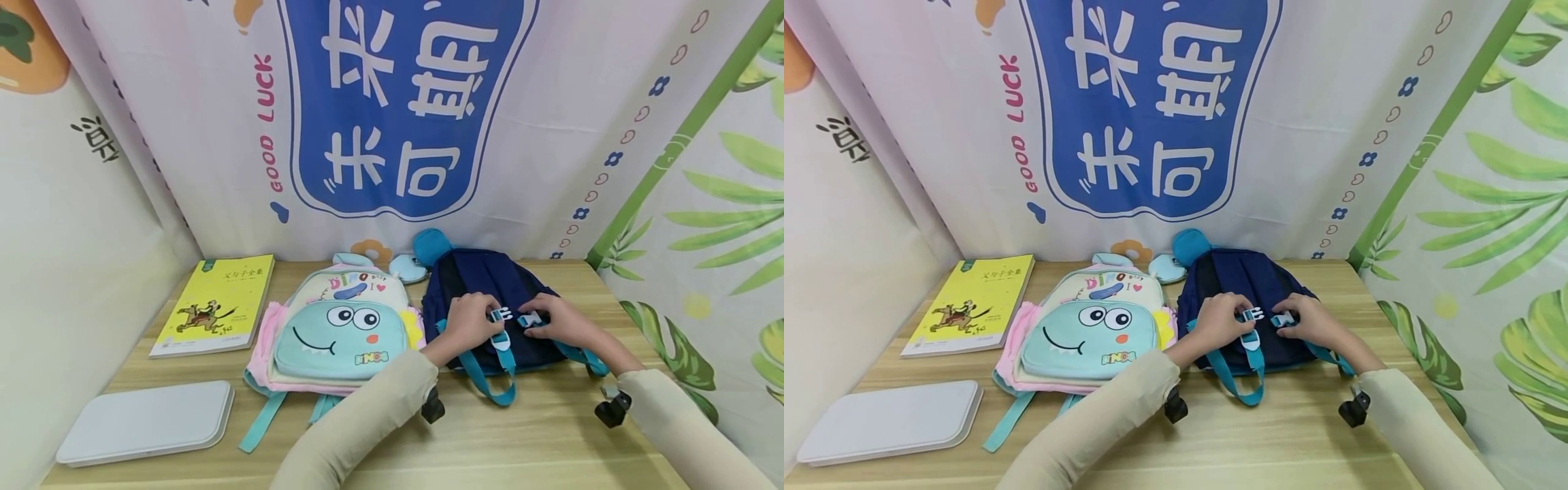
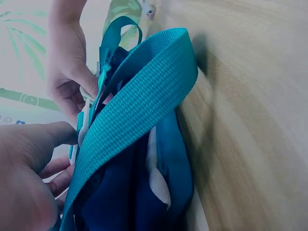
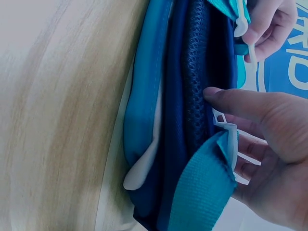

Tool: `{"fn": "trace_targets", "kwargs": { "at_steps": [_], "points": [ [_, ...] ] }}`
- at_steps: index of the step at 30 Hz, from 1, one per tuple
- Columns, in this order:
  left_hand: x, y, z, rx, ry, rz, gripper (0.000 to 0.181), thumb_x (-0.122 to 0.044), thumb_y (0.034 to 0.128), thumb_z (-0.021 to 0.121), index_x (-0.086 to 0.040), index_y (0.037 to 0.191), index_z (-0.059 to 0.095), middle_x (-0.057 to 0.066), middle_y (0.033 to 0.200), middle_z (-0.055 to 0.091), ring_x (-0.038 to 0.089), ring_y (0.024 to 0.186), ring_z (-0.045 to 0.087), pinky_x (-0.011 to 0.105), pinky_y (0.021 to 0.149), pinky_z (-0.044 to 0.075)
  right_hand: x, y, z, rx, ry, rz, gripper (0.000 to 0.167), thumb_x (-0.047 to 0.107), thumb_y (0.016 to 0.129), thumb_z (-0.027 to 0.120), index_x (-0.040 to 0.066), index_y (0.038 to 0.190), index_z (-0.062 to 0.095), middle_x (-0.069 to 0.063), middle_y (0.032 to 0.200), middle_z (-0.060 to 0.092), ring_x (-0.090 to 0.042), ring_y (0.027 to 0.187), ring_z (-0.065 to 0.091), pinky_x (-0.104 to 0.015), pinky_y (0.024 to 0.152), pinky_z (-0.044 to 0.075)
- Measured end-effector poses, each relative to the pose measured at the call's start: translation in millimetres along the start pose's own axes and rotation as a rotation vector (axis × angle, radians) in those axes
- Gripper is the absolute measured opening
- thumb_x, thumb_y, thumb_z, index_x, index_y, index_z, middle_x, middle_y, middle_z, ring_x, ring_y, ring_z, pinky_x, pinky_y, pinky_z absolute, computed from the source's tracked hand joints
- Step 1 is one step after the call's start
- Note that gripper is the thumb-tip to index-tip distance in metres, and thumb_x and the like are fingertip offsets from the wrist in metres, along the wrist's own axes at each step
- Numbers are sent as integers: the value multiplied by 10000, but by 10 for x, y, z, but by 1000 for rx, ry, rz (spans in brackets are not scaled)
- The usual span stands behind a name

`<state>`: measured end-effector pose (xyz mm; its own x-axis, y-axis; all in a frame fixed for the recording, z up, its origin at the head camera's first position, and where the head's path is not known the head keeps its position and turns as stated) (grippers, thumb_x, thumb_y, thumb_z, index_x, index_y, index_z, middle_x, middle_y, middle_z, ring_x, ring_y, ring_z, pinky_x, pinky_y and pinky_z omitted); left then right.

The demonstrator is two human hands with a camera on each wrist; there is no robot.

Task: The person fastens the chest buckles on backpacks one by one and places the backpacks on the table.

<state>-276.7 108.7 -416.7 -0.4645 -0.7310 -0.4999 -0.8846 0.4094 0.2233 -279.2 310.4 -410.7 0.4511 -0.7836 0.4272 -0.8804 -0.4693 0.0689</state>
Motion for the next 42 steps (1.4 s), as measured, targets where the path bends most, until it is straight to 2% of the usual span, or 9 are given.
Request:
{"fn": "trace_targets", "kwargs": {
  "at_steps": [5, 12, 16, 23, 31, 42],
  "points": [
    [62, -72, -24, -44, -79, 11, 196, -285, 916, 764, -190, 1087, 763, -47, 947, 698, 65, 800, 590, 190, 728, 425, -11, -10, 3, -10, -11, -3, 362, 113, 839, 823, -5, 1168, 727, -140, 1088, 708, -206, 915, 579, -357, 766, 487],
    [144, -127, -25, -77, -216, -1, 186, -243, 897, 781, -184, 1069, 738, -33, 975, 695, 102, 891, 610, 244, 833, 470, 25, -24, -8, -17, 0, 1, 361, 117, 854, 812, -13, 1178, 720, -154, 1107, 700, -220, 921, 578, -361, 771, 491],
    [168, -137, -18, -76, -247, -2, 196, -233, 883, 799, -181, 1058, 728, -31, 977, 696, 106, 906, 610, 246, 837, 472, 50, -27, -18, -29, 11, -2, 347, 94, 861, 803, -28, 1174, 717, -176, 1122, 704, -250, 942, 601, -402, 802, 519],
    [180, -146, -4, -75, -224, 13, 202, -236, 876, 808, -183, 1056, 735, -34, 974, 693, 103, 896, 592, 269, 865, 458, 86, -31, -44, -41, 20, 0, 330, 8, 850, 781, -35, 1171, 715, -171, 1122, 711, -229, 932, 604, -411, 814, 542],
    [166, -151, 4, -83, -126, 29, 231, -286, 872, 813, -198, 1077, 749, -36, 1019, 652, 124, 934, 530, 290, 884, 446, 187, -25, -34, -64, 22, -30, 289, -20, 852, 761, -16, 1138, 724, -134, 1063, 711, -226, 907, 637, -445, 801, 558],
    [160, -148, 13, -76, -82, 62, 220, -290, 877, 811, -199, 1070, 758, -12, 1115, 636, 166, 1010, 536, 314, 909, 459, 210, 2, 108, -126, -14, -85, 231, -24, 815, 801, 50, 1027, 750, -38, 945, 708, -195, 835, 660, -376, 737, 569]
  ]
}}
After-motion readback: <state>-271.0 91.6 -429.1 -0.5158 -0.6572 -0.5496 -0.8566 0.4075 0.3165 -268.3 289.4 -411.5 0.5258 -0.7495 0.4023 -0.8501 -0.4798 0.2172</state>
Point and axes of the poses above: each hand's wrist, its own y-axis towards the middle knuckle, its own z-axis out of the palm, x = y × z, the point moved 3 cm from there along y, towards the middle knuckle
